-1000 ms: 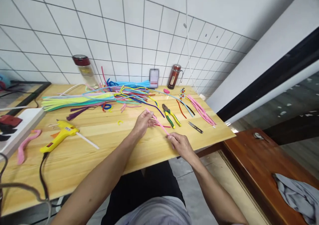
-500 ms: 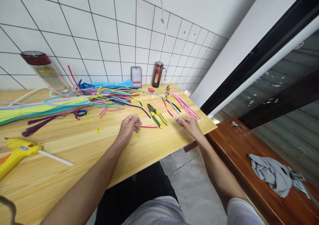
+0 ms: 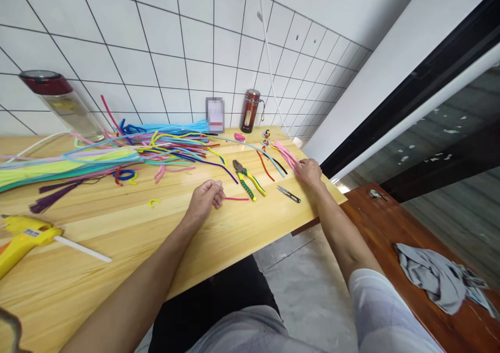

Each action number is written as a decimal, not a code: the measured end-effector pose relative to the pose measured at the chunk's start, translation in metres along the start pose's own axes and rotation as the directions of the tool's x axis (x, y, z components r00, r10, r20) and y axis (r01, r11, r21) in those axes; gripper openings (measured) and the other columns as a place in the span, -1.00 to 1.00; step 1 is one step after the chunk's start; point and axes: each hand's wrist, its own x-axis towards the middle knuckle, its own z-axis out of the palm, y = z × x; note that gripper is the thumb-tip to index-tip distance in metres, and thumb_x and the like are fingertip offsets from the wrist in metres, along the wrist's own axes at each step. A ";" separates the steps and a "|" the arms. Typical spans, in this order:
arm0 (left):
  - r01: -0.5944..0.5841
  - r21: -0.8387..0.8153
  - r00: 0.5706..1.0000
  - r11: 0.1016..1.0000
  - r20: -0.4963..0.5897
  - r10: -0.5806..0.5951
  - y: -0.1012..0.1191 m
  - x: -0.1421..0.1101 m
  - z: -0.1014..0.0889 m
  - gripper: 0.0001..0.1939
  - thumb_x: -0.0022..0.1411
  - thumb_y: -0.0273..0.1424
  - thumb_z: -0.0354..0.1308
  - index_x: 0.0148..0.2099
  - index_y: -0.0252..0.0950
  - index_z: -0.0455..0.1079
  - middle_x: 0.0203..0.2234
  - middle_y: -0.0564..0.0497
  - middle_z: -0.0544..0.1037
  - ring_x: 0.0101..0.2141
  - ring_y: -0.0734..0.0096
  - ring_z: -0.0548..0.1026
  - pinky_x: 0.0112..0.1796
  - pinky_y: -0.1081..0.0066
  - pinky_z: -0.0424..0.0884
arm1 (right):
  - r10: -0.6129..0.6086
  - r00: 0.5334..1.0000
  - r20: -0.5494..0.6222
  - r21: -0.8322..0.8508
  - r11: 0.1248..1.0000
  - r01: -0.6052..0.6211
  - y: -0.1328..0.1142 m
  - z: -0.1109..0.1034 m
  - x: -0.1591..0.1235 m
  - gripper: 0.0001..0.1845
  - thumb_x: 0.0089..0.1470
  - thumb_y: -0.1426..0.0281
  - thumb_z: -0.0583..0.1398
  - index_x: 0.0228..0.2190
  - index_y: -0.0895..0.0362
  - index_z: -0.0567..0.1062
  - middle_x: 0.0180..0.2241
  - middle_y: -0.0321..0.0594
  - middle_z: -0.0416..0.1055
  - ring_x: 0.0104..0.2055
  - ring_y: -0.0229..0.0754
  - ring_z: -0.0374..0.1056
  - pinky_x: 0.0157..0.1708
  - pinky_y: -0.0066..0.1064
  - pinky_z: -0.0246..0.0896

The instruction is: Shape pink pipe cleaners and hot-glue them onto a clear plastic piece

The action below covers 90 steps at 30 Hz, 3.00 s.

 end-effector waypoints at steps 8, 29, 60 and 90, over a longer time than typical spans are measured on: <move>0.013 -0.072 0.999 0.997 -0.047 -0.017 0.000 0.003 0.002 -0.56 0.14 0.00 0.32 -0.39 -0.30 0.38 -0.62 0.05 0.51 -0.70 0.56 0.38 -0.66 0.53 0.29 | -0.109 0.994 -0.025 0.025 0.994 0.110 -0.017 -0.001 -0.006 -0.57 0.29 0.32 0.13 0.01 0.35 0.60 0.04 0.29 0.49 0.07 0.10 0.36 0.11 -0.14 0.16; -0.170 0.039 0.965 0.985 -0.194 0.174 0.000 -0.001 0.003 -0.80 0.27 -0.26 0.28 -0.26 -0.27 0.40 -0.57 0.16 0.39 -0.54 0.56 0.28 -0.46 0.51 0.17 | -0.618 0.765 0.180 0.362 0.765 0.533 -0.178 -0.008 -0.156 -0.81 0.27 0.30 0.11 -0.30 0.08 0.50 -0.38 -0.13 0.58 -0.34 -0.07 0.44 -0.28 -0.30 0.16; -0.024 -0.244 0.990 0.970 -0.139 -0.011 0.009 0.001 0.000 -0.74 0.40 -0.22 0.09 -0.16 -0.31 0.45 -0.63 0.21 0.25 -0.70 0.65 0.08 -0.62 0.53 -0.04 | -0.522 0.817 0.245 0.739 0.646 0.191 -0.177 0.011 -0.178 -0.67 0.15 0.12 0.24 -0.34 0.12 0.63 -0.43 -0.26 0.52 -0.39 -0.16 0.35 -0.32 -0.34 0.19; -0.147 0.792 0.986 0.593 0.165 0.024 -0.005 -0.009 0.009 -0.63 0.42 -0.21 0.08 0.13 -0.26 0.51 -0.03 -0.16 0.67 0.04 0.02 0.58 0.09 0.16 0.46 | -0.664 0.641 0.385 0.052 0.709 0.703 -0.414 0.022 -0.141 -0.48 0.28 0.04 0.15 -0.14 0.20 0.68 -0.09 0.18 0.62 0.02 0.14 0.53 -0.06 -0.24 0.32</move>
